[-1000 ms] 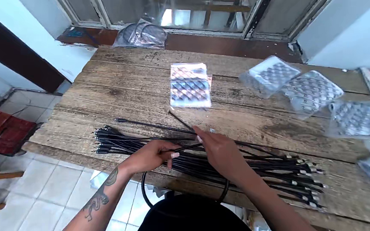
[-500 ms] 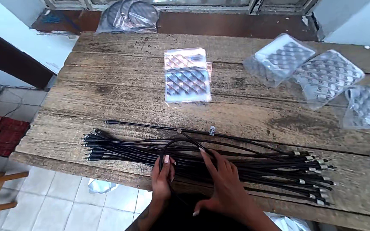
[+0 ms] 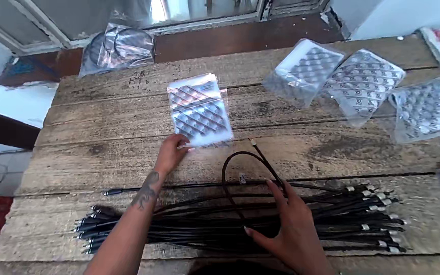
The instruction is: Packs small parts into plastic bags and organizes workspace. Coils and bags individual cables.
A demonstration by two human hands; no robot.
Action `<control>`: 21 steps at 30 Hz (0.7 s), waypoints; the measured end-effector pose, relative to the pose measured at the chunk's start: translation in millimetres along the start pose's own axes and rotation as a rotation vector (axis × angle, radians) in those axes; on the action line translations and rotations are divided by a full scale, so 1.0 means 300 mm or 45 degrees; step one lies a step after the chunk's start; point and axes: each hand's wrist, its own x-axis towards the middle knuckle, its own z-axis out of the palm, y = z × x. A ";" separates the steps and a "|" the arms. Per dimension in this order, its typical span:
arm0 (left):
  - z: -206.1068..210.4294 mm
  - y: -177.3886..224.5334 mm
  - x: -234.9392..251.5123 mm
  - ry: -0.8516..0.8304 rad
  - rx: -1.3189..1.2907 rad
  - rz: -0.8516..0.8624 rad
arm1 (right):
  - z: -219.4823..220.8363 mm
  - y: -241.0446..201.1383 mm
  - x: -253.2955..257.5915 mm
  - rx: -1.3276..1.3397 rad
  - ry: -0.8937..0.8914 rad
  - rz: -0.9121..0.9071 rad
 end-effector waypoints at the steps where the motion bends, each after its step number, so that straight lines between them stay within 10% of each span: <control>1: 0.008 -0.047 0.057 0.035 0.022 0.050 | -0.005 0.002 0.013 -0.014 -0.013 -0.003; 14: 0.042 -0.102 0.109 0.174 0.061 0.044 | -0.019 -0.091 0.040 0.061 -0.136 -0.109; 21: 0.004 0.066 -0.167 0.144 0.385 0.197 | -0.099 -0.090 -0.100 0.049 -0.247 -0.118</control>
